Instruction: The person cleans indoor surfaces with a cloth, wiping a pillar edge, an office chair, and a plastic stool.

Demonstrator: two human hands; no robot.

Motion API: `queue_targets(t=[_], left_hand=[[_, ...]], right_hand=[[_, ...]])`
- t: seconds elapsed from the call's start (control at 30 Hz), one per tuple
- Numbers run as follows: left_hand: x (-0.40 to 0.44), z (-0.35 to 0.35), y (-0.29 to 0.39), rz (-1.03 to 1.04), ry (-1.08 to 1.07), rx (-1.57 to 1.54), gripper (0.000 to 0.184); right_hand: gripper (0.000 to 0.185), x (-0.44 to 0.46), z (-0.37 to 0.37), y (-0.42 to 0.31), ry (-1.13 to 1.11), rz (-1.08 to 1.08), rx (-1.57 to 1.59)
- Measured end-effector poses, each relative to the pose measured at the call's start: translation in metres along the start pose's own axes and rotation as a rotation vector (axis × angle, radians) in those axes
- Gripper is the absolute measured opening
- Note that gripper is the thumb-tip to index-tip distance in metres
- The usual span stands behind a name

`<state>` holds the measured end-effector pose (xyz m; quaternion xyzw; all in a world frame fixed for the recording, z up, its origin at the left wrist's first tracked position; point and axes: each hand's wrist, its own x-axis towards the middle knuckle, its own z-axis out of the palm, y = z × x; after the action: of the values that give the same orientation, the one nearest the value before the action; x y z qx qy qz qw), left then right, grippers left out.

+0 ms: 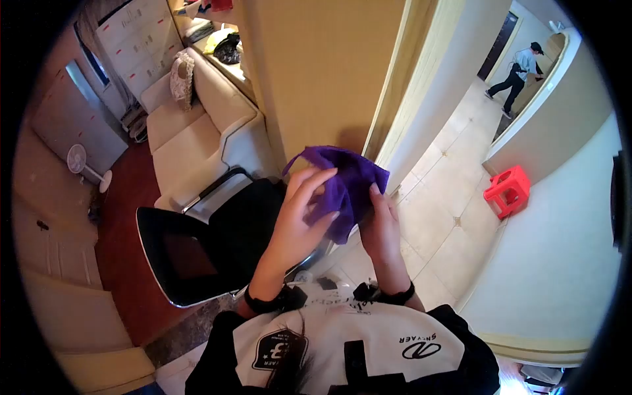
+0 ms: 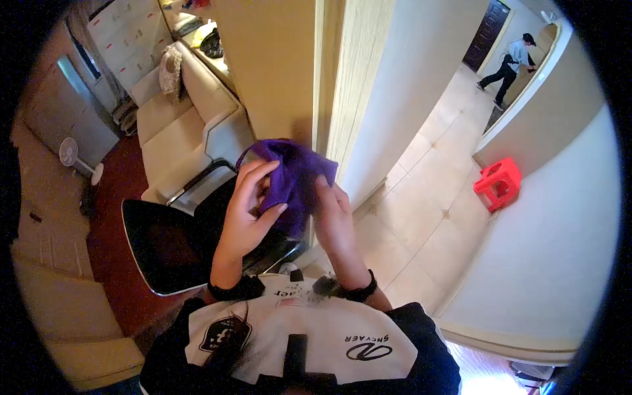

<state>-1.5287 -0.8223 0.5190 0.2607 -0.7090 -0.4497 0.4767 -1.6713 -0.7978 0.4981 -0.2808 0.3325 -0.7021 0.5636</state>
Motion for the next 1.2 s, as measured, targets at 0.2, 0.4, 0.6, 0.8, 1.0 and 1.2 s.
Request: queue_targets(t=[0.2, 0.4, 0.6, 0.8, 1.0, 1.2], left_hand=[[-0.007, -0.024, -0.022, -0.049, 0.134, 0.077, 0.038], [-0.006, -0.051, -0.034, -0.200, 0.197, 0.195, 0.035], [-0.010, -0.073, -0.057, -0.204, 0.259, -0.061, 0.029], [-0.027, -0.090, -0.070, -0.014, 0.151, -0.819, 0.027], [-0.026, -0.078, -0.053, -0.037, 0.345, -0.143, 0.015], [-0.016, -0.082, -0.052, 0.201, 0.417, 0.436, 0.016]], right_hand=[[0.031, 0.002, -0.019, -0.004, 0.203, -0.040, 0.196], [0.028, -0.003, -0.043, -0.041, 0.286, -0.327, 0.153], [0.032, -0.014, -0.042, -0.051, 0.421, -0.569, -0.226], [0.028, -0.019, -0.057, -0.038, 0.466, -0.440, -0.198], [0.021, -0.016, -0.054, -0.040, 0.453, -0.429, -0.096], [0.020, -0.010, -0.076, -0.037, 0.411, -0.424, -0.191]])
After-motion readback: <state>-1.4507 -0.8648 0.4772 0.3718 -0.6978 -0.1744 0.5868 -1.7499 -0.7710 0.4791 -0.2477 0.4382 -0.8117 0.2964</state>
